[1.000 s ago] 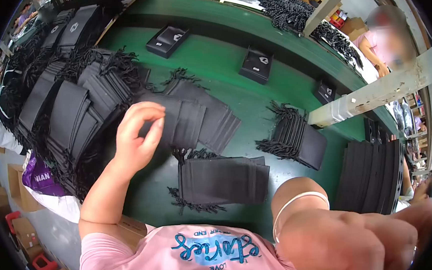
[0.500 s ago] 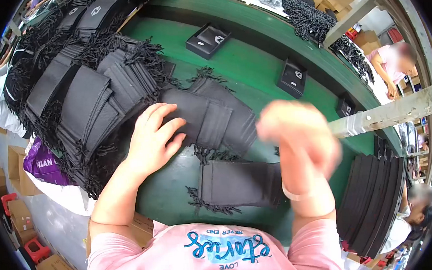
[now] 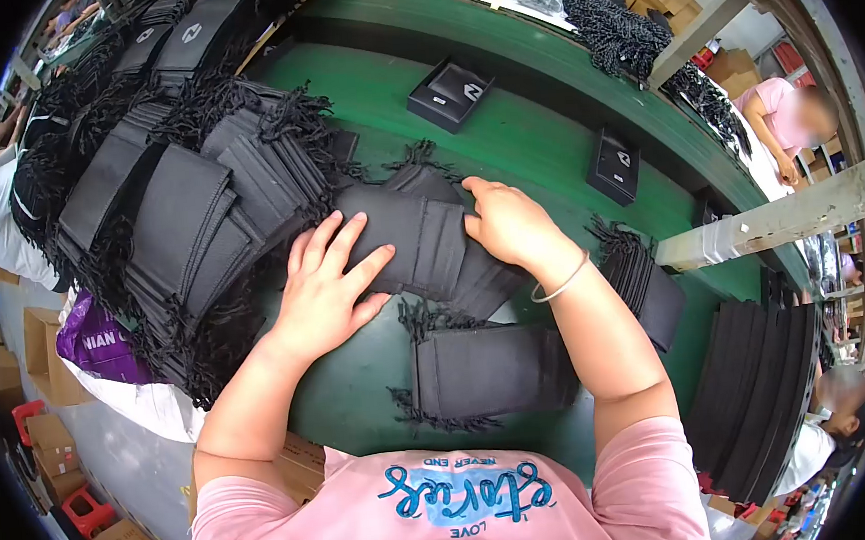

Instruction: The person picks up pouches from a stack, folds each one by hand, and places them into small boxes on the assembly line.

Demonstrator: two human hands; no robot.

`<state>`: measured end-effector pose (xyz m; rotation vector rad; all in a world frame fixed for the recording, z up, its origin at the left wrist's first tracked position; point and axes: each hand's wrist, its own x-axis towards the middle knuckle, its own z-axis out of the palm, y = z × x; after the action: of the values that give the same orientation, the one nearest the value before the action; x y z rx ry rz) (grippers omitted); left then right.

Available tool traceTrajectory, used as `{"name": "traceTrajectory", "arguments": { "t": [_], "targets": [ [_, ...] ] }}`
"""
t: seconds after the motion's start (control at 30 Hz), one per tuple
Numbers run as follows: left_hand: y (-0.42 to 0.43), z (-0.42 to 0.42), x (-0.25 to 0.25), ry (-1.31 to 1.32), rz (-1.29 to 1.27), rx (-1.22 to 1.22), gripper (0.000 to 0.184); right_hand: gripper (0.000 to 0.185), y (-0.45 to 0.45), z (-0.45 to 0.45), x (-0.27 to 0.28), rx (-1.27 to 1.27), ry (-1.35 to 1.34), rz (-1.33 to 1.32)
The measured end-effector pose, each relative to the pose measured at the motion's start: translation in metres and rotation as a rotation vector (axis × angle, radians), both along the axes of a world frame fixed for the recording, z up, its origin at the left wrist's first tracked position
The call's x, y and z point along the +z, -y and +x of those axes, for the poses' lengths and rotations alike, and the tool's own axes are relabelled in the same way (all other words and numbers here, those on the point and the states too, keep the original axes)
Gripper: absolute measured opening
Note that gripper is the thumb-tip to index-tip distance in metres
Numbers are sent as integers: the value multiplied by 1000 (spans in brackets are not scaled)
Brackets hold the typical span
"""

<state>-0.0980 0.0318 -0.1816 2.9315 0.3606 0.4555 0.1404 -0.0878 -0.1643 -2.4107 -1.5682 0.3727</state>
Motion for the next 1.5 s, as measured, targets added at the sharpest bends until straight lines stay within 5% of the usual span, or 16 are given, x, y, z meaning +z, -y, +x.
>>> {"name": "traceTrajectory", "arguments": {
  "t": [0.3, 0.43, 0.6, 0.7, 0.77, 0.93, 1.1, 1.5],
  "targets": [
    [6, 5, -12, 53, 34, 57, 59, 46, -9, -21, 9, -65, -175, -114],
    [7, 4, -12, 73, 25, 67, 57, 53, -5, -24, -10, -257, -1068, 149],
    [4, 3, -13, 71, 24, 61, 56, 59, 16, 5, -18, 60, -937, 310],
    [6, 1, -12, 52, 30, 69, 55, 64, 33, 36, 20, -217, -791, 251],
    [7, 5, -10, 50, 41, 73, 54, 67, 44, 61, 36, -185, -1141, 219],
    [11, 11, -7, 49, 106, 100, 53, 66, 56, 76, 28, -26, -457, -113],
    [19, 16, 2, 18, 174, 132, 51, 58, 58, 54, -1, -50, -27, 168],
    [23, 43, 16, -28, 211, 97, 50, 49, 83, 52, -10, -129, -58, 256]
  ]
}}
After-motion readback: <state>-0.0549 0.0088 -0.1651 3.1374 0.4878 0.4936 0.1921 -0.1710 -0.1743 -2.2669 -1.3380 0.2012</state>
